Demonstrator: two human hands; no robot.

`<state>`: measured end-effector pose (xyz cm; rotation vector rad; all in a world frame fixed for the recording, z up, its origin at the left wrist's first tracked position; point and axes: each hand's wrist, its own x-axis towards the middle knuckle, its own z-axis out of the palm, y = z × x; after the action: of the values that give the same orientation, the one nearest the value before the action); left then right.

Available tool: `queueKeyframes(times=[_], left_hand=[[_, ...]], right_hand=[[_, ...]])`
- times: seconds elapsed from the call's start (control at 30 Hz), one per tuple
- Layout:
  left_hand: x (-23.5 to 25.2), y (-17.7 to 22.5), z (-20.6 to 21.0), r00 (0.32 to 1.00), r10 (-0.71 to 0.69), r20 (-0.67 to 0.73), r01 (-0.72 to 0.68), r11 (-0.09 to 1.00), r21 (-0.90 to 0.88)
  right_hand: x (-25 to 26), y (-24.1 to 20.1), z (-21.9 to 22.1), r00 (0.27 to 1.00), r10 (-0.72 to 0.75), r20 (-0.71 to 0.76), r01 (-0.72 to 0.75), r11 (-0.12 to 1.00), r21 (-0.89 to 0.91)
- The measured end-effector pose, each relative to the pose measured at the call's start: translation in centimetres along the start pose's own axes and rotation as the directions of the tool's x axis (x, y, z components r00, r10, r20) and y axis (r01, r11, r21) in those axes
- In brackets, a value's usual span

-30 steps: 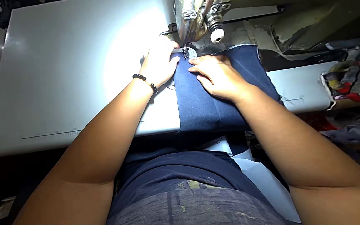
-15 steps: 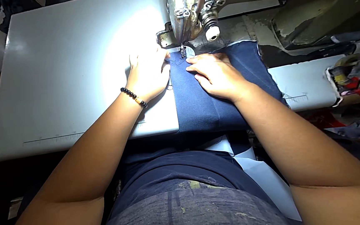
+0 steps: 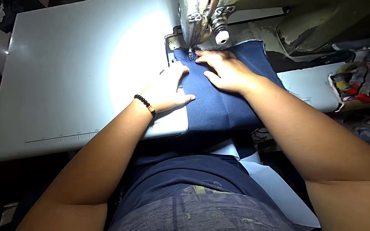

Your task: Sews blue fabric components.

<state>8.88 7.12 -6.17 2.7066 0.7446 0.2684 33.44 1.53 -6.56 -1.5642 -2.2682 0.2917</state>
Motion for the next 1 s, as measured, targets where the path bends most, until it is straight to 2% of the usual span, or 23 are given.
queueKeyframes(times=[0.23,0.47,1.0], left_hand=[[0.01,-0.30,-0.01,1.000,-0.028,0.000,0.028,0.999,-0.040],[0.05,-0.40,0.11,0.999,-0.035,0.033,0.033,0.997,0.067],[0.58,-0.08,-0.55,0.994,-0.038,0.102,0.025,0.992,0.124]], right_hand=[[-0.26,-0.33,0.02,1.000,-0.001,0.031,0.001,1.000,0.000],[-0.53,-0.40,0.49,1.000,-0.027,-0.016,0.027,1.000,0.007],[-0.67,0.05,0.65,0.997,-0.074,-0.026,0.075,0.997,0.022]])
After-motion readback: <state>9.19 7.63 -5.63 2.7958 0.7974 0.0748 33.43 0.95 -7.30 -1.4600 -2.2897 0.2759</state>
